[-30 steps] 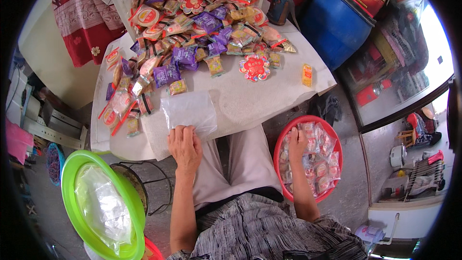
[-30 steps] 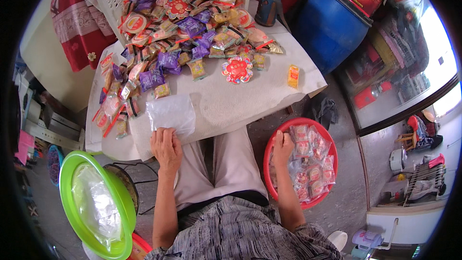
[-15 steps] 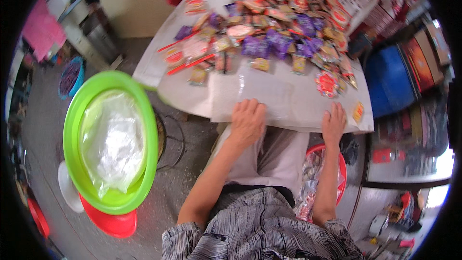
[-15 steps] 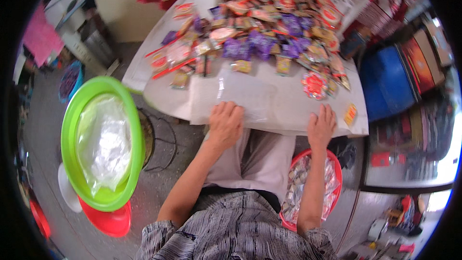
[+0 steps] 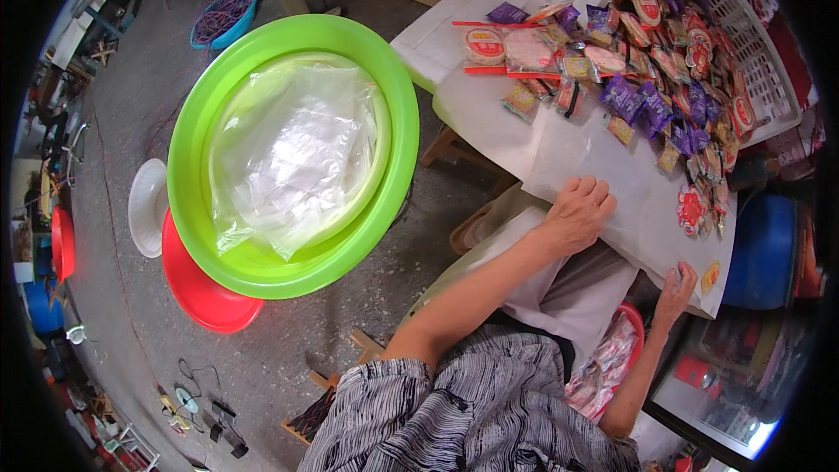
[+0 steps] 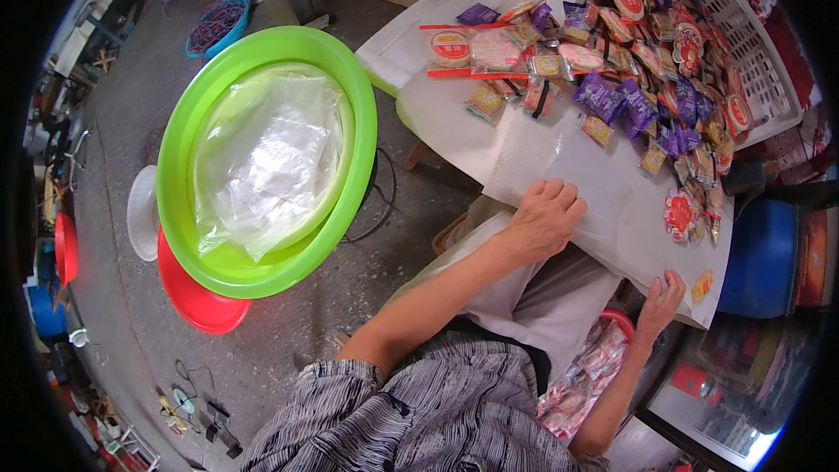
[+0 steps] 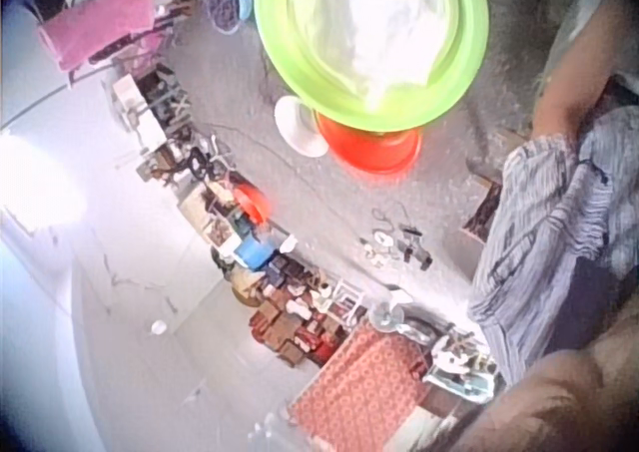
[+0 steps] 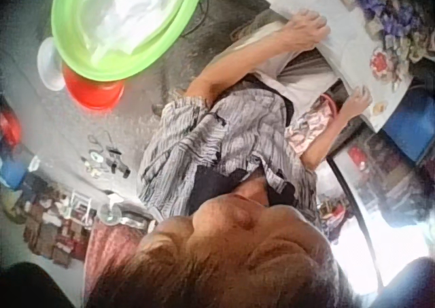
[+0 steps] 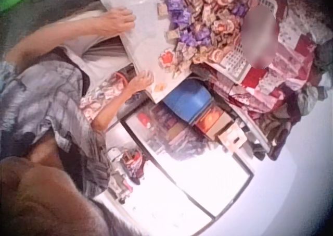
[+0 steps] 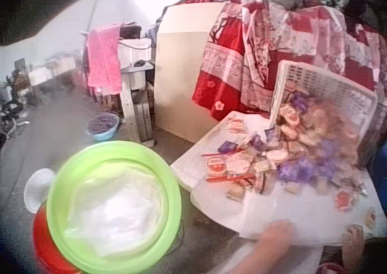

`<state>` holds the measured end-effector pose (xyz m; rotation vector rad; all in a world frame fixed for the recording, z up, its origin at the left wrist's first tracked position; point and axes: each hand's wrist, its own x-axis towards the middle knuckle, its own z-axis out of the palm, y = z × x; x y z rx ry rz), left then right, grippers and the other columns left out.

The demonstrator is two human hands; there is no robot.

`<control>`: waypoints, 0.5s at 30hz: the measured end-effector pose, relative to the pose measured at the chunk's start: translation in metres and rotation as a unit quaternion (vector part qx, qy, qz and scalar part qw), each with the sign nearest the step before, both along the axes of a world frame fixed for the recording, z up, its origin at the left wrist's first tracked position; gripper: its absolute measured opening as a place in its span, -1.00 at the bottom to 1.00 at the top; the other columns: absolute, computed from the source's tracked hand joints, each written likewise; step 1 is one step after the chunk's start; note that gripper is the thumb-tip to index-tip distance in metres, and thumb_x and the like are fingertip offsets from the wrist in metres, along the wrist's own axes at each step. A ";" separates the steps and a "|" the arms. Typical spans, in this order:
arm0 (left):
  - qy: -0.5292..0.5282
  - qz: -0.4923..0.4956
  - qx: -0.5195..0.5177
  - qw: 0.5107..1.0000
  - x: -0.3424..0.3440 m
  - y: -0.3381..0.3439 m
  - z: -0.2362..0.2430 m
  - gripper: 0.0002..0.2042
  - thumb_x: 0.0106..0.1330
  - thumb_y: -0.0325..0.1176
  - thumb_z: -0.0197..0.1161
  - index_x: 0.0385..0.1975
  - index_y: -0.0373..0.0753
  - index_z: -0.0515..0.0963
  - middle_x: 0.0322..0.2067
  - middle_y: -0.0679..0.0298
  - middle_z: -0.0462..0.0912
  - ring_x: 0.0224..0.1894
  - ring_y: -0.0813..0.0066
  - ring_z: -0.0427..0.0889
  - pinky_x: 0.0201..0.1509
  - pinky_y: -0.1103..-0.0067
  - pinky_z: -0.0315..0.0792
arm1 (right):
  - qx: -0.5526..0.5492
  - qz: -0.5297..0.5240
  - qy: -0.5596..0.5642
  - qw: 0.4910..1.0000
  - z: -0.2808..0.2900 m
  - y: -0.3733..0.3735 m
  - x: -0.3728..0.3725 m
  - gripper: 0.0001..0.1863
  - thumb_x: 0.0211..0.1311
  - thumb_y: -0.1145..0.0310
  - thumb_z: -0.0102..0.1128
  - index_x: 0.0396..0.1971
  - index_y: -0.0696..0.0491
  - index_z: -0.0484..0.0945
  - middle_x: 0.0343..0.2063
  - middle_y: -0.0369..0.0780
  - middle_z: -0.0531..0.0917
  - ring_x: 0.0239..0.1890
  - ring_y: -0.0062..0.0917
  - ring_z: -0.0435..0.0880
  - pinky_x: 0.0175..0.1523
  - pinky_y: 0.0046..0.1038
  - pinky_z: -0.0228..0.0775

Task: The person sorts various small packaged food items from a pile and places them into clear plastic bags by hand.

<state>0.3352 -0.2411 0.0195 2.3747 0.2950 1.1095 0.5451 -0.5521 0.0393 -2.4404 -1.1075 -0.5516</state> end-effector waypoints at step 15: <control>0.020 0.008 0.012 1.000 0.001 0.001 0.004 -0.79 0.00 -0.41 0.24 -0.34 -0.17 0.45 -0.31 0.21 0.42 -0.23 0.19 0.43 -0.16 0.31 0.29 | -0.033 -0.038 -0.069 0.996 -0.002 0.044 0.040 -0.74 0.38 0.33 0.05 -0.01 0.07 0.51 0.03 -0.09 0.54 0.12 -0.18 0.46 0.22 -0.18 0.24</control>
